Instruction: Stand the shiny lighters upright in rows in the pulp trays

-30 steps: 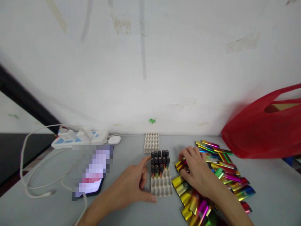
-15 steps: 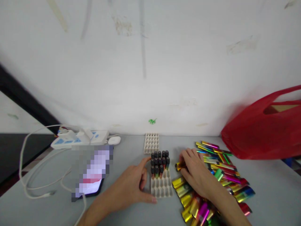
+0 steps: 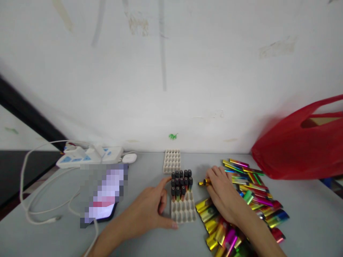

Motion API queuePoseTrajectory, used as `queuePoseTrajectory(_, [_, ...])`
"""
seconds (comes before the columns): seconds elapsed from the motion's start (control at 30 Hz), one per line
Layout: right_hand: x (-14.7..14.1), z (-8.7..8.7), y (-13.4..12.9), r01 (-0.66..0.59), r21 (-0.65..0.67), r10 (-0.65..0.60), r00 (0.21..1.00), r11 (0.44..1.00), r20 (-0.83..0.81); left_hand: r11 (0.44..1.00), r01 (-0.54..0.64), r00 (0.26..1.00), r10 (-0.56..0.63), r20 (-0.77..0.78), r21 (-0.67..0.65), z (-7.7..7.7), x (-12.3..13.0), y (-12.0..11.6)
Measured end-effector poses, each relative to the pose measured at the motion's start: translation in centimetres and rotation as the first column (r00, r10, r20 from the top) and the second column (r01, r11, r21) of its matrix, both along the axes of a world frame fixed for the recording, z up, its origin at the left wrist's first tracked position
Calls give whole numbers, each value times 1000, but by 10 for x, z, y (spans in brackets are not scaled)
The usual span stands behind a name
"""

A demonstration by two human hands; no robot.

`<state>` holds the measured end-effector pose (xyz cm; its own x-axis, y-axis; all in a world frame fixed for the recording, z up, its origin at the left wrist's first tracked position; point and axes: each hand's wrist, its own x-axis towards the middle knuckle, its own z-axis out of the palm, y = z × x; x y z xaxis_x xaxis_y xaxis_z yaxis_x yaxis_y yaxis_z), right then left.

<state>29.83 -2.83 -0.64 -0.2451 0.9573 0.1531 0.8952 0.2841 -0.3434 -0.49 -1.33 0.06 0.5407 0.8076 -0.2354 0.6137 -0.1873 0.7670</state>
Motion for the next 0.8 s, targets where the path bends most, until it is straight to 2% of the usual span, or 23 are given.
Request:
queuePoseTrajectory(0.27, [-1,2,2,22,38,-19,995,999,-99,1000,-6,1000,6,-20,6,0,0,-1])
queuePoseTrajectory(0.47, [-3,4,-1,-36,-30,29,979,999,-202,1000,2,1000,-2,-8,9,-4,-2,0])
queuePoseTrajectory(0.6, [-4,3,-3,-20,-61,4,968,998,-250,1000,-2,1000,2,-9,5,-2,-2,0])
queuePoseTrajectory(0.8, [-10,8,-7,50,-4,-47,909,999,-414,1000,0,1000,0,-18,8,-2,-1,0])
